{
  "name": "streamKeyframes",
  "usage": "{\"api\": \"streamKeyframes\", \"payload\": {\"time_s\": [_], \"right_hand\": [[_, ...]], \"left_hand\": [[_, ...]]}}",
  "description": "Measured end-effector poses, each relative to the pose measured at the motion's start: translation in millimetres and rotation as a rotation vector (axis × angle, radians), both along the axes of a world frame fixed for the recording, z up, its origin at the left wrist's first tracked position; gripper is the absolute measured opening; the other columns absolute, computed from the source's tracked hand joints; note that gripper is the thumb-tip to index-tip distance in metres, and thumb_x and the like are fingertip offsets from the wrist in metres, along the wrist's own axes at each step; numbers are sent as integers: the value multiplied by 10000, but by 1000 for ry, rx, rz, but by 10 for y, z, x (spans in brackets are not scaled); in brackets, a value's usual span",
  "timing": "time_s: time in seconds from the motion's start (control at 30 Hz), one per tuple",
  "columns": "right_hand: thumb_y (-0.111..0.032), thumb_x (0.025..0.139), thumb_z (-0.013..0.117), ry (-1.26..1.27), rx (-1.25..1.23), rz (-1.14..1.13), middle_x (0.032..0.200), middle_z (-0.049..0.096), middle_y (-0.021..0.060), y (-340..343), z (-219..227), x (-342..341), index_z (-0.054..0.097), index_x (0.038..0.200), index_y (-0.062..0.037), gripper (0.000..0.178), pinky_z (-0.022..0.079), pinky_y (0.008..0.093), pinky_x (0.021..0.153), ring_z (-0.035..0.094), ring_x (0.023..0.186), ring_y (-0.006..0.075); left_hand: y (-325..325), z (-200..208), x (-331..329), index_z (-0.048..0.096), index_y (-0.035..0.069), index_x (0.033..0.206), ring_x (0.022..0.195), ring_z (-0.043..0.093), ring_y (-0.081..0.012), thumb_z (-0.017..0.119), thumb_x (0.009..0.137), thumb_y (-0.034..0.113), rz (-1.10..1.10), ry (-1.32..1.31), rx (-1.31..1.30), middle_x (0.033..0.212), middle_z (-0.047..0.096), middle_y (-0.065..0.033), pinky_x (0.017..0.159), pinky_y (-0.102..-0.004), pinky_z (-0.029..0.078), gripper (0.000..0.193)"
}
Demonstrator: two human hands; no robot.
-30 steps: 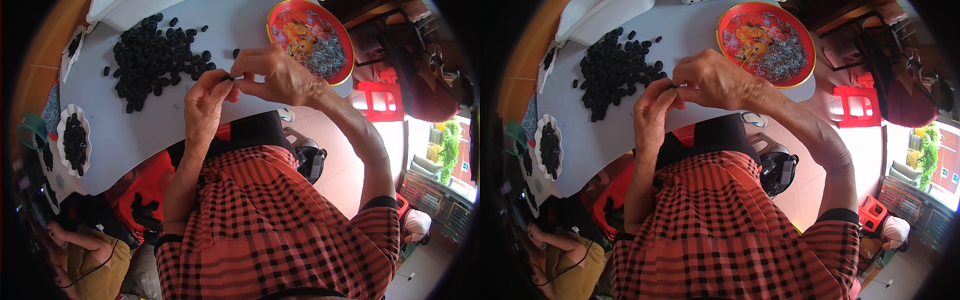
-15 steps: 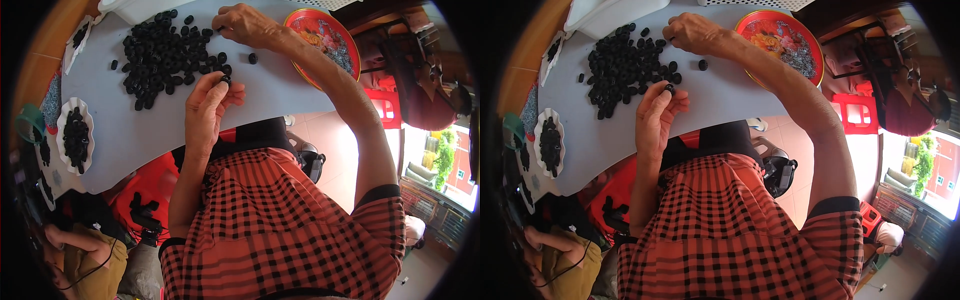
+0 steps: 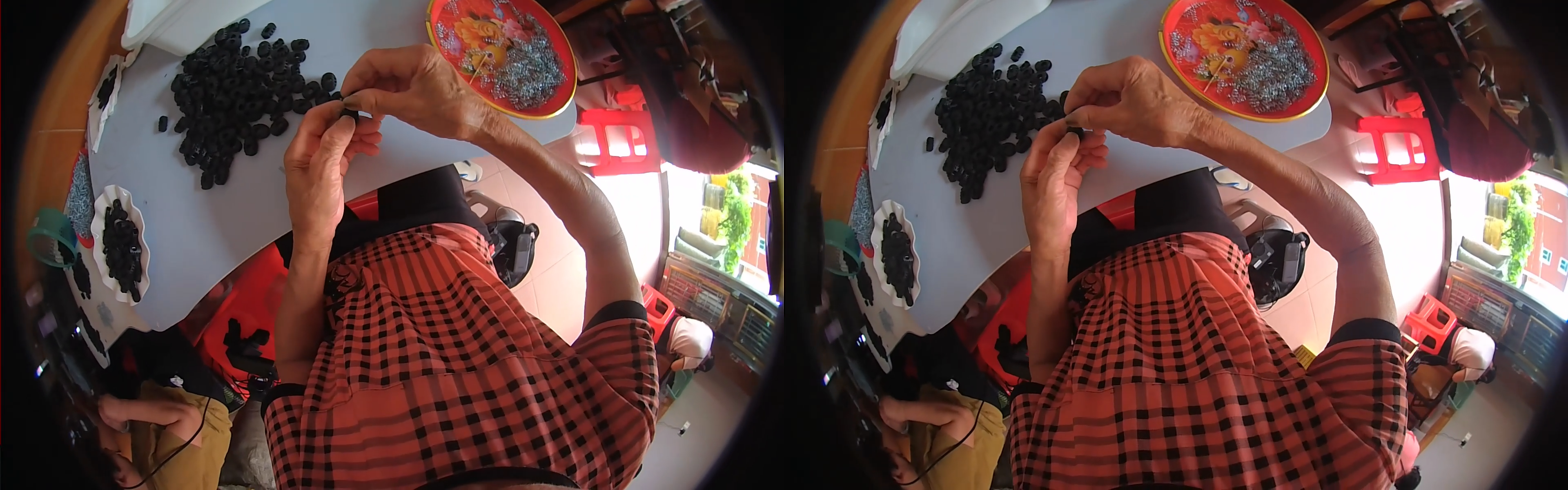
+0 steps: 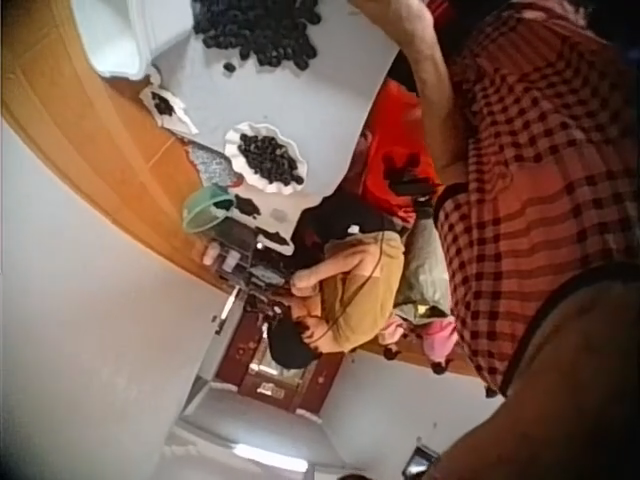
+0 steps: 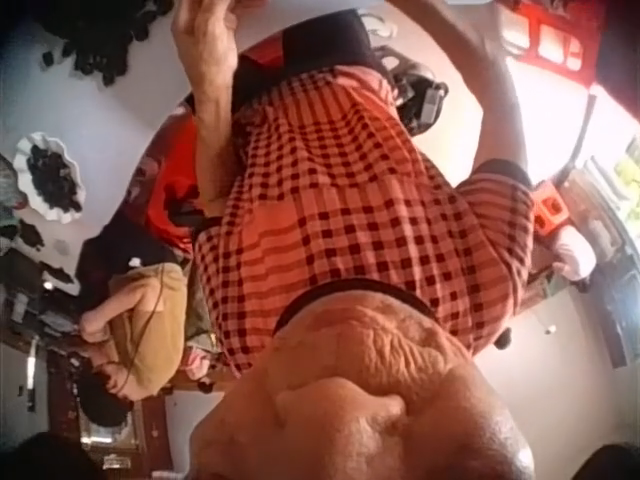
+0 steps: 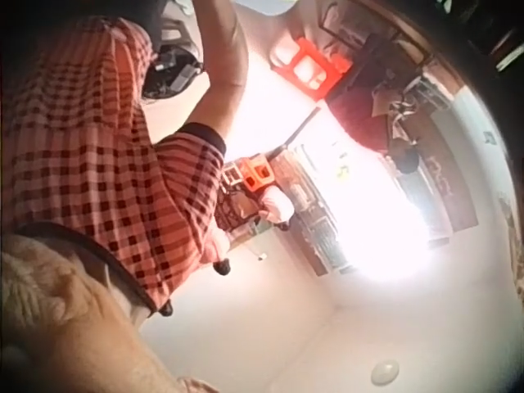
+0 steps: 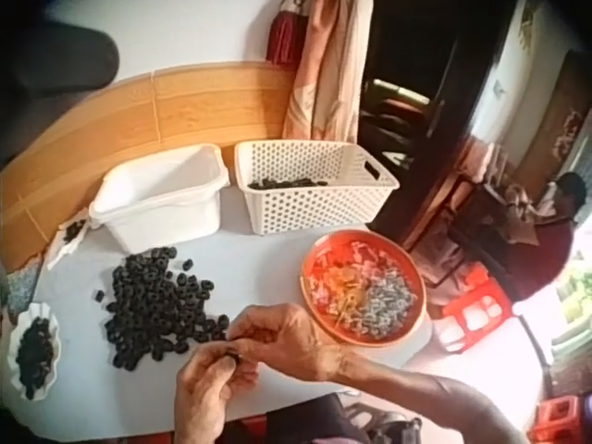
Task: The person inserts small metal pieces from a tray into black rubber components by hand.
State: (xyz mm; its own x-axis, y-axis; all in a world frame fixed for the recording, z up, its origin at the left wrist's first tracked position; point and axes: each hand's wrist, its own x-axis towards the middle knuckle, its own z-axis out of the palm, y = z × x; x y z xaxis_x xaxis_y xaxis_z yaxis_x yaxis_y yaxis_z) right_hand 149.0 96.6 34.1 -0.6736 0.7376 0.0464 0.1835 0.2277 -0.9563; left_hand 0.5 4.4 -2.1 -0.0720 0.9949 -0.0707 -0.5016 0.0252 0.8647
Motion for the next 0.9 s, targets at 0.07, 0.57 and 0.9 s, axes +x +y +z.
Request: {"api": "streamKeyframes", "payload": {"time_s": [0.07, 0.57, 0.9], "right_hand": [[-107, 879, 664, 26, 5, -17, 795, 646, 11, -42, -44, 39, 651, 978, -1, 146, 503, 208, 677, 591, 753, 50], [-37, 910, 576, 28, -47, 72, 859, 665, 38, -20, -125, 216, 660, 1043, -3, 161, 536, 229, 738, 625, 752, 77], [-10, 863, 607, 150, -14, -30, 777, 667, 46, -126, -269, 227, 682, 977, 6, 137, 522, 221, 686, 639, 724, 79]], "left_hand": [[2, -16, 16, 565, -39, 1080, 796, 633, -176, 515, 951, 119, -2, 53, 12, 903, 659, -118, 735, -304, 519, 210], [65, 3, -28, 566, -43, 1126, 832, 603, -151, 491, 966, 145, -149, 361, 3, 981, 654, -107, 762, -288, 494, 258], [93, 19, 20, 606, -26, 1013, 713, 617, -121, 525, 943, 136, -90, 390, 14, 834, 661, -76, 666, -263, 517, 195]]}}
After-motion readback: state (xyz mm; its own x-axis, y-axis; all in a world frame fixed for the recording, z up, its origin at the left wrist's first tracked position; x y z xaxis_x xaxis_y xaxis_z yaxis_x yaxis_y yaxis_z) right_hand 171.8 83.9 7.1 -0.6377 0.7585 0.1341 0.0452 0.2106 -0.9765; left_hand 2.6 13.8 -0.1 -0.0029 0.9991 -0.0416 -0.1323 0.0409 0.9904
